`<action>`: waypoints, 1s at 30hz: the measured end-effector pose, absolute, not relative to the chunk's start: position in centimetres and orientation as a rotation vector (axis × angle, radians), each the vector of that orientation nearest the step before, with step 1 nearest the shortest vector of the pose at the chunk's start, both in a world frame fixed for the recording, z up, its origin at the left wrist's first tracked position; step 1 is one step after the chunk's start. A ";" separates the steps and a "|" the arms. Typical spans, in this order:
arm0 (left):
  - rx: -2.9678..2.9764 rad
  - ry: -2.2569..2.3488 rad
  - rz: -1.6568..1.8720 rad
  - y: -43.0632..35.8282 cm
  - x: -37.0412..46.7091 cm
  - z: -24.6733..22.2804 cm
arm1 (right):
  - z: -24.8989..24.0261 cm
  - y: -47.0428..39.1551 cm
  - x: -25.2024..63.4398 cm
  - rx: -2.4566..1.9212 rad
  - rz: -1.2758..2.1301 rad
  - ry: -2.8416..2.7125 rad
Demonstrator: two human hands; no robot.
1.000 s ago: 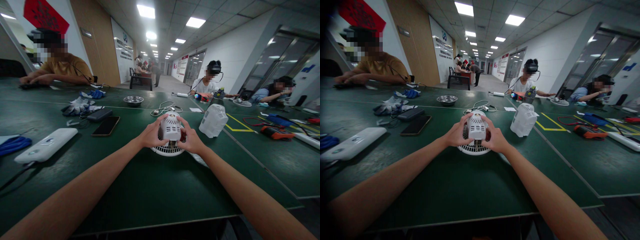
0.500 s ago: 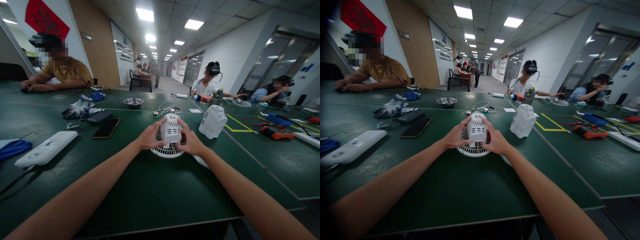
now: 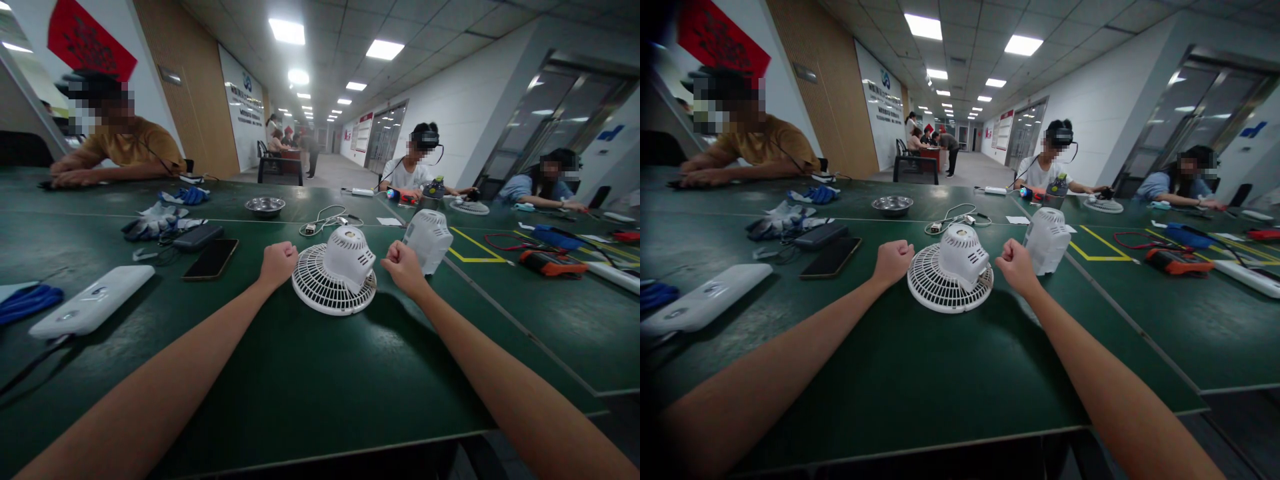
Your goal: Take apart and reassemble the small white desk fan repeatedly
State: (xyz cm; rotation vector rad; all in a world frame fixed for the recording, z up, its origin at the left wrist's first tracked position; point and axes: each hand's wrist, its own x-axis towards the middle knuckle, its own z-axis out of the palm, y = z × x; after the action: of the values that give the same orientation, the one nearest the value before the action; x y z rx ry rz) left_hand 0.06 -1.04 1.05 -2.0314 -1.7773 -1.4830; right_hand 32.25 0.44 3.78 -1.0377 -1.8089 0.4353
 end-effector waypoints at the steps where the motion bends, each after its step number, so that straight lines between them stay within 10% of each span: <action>1: -2.030 -1.745 -1.491 -1.1 0.2 1.1 | 3.6 0.7 32.3 -1.091 0.403 -1.765; 30: -2.073 -2.426 -1.005 -1.0 0.3 0.8 | 4.4 -4.6 27.9 -1.025 0.381 -2.091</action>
State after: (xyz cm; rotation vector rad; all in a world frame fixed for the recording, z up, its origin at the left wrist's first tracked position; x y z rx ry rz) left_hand 0.34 -0.97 0.79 -2.0727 -2.4258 -1.0048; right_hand 27.88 -4.61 4.35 -1.0248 -2.0912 0.3813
